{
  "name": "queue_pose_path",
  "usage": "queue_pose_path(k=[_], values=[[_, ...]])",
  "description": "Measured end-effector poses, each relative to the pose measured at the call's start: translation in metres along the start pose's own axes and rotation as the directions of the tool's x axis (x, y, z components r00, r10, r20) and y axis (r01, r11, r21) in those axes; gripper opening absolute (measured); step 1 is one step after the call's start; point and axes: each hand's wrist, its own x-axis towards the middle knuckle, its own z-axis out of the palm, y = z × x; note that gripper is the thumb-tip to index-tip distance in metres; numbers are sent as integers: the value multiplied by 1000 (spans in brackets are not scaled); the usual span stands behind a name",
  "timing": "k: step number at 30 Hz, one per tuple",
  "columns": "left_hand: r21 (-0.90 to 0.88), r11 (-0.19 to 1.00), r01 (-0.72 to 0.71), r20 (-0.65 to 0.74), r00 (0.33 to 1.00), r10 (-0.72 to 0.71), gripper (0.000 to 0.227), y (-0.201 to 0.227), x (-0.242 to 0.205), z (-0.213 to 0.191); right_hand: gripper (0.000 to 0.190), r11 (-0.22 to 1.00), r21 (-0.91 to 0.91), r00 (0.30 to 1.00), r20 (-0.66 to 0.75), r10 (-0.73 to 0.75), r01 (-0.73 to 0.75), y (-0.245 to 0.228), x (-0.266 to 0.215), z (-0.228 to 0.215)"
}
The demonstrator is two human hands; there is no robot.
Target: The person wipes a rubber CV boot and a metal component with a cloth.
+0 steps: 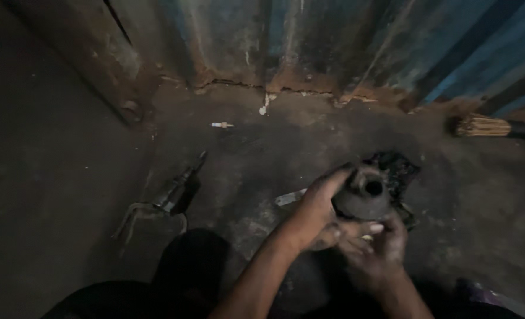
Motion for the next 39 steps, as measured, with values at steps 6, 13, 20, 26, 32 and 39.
queue_pose_path(k=[6, 13, 20, 26, 32, 39], values=[[289, 905, -313, -20, 943, 332, 70, 8, -4, -14, 42, 904, -302, 952, 135, -274, 303, -46, 9, -7], [583, 749, -316, 55, 935, 351, 77, 10, 2, -38, 37, -686, -710, 574, 631, -522, 157, -76, -35, -5], [781, 602, -163, 123, 987, 109, 77, -15, 5, -41, 47, -331, -901, 954, 298, -2, 281, -50, -29, 4], [789, 607, -95, 171, 983, -68, 62, -52, 5, -36, 44, -561, -598, 818, 464, 340, 572, -38, -45, 74], [710, 703, -39, 438, 807, -397, 42, -40, 0, 13, 36, -575, 7, 523, 408, 748, 818, -90, -64, 56], [844, 149, -516, 379, 769, 515, 57, 21, -49, 52, 45, -98, -995, 989, -30, 147, -16, -74, -128, 49]])
